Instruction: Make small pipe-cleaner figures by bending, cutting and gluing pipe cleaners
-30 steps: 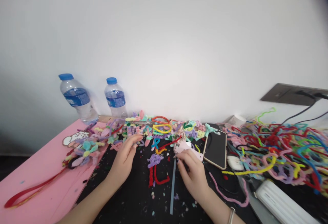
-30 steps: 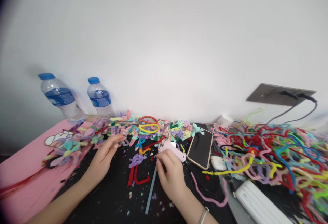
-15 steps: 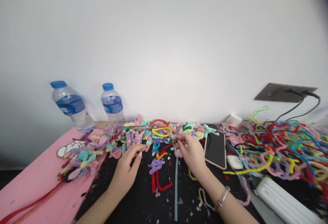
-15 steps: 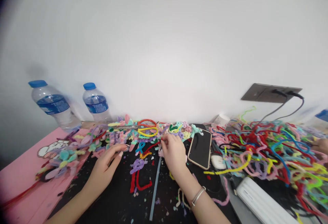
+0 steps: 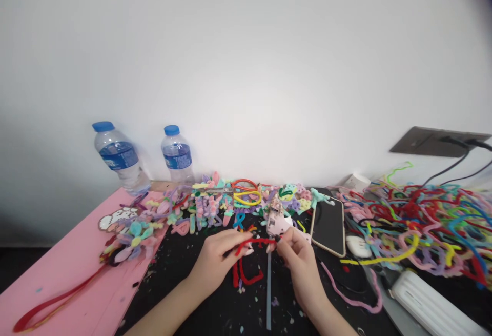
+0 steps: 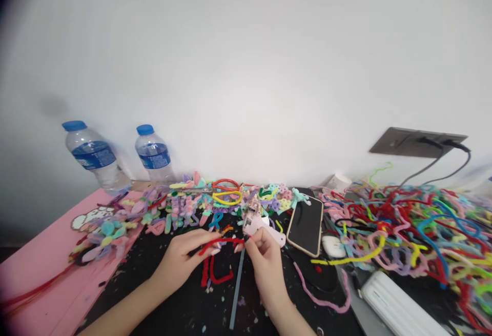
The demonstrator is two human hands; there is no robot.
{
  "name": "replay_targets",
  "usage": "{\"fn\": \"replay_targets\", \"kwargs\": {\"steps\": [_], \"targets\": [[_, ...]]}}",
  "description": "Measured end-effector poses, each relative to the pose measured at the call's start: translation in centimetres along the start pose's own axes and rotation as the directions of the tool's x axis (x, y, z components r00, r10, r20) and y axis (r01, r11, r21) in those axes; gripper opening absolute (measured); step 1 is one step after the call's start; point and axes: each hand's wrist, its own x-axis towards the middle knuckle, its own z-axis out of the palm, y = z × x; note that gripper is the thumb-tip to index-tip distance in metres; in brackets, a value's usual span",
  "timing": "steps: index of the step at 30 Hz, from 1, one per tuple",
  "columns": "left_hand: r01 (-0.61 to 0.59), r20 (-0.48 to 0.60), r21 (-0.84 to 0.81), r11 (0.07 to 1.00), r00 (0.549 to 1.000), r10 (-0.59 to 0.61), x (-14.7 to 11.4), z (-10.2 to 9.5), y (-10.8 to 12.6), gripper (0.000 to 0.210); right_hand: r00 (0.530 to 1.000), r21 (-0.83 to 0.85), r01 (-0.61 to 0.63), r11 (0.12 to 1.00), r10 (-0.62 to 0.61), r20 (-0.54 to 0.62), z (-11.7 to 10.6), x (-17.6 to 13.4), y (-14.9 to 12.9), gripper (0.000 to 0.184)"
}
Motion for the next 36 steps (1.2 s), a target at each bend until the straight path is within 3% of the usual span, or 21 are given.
{"fn": "replay_targets", "kwargs": {"steps": [2, 6, 11, 17, 22, 28, 36], "targets": [[0.011, -0.019, -0.07, 0.997, 1.0, -0.012, 0.2, 0.6, 0.5, 0.017, 0.997, 0.004, 0.015, 1.0, -0.015, 0.075, 0.3, -0.5, 0.0, 0.023], [0.198, -0.021, -0.244, 0.949, 0.978, -0.209, 0.1, 1.5, 0.7, 0.016, 0.985, 0.02, 0.031, 0.999, -0.034, 0.17, 0.4, -0.9, 0.2, 0.023], [0.361, 0.04, -0.412, 0.837, 0.924, -0.379, -0.4, 1.6, 0.1, 0.022, 0.964, -0.171, 0.126, 0.977, -0.08, 0.253, 0.4, -1.5, 1.1, 0.024], [0.385, 0.101, -0.493, 0.78, 0.916, -0.388, -0.6, 1.3, -0.2, 0.033, 0.929, -0.348, 0.22, 0.911, -0.087, 0.359, 0.3, -1.9, 1.4, 0.027], [0.367, 0.11, -0.724, 0.584, 0.897, -0.428, -0.4, 1.1, 0.1, 0.027, 0.923, -0.391, 0.22, 0.894, -0.061, 0.38, 0.3, -1.9, 0.9, 0.033], [0.451, 0.298, -0.817, 0.36, 0.864, -0.405, -0.5, 0.7, 0.0, 0.028, 0.919, -0.398, 0.213, 0.892, -0.045, 0.391, 0.1, -1.7, 0.8, 0.036], [0.57, 0.526, -0.788, 0.232, 0.819, -0.228, -0.9, 0.3, 0.2, 0.023, 0.917, -0.461, 0.267, 0.846, -0.076, 0.391, -0.2, -1.9, 0.6, 0.032]]}}
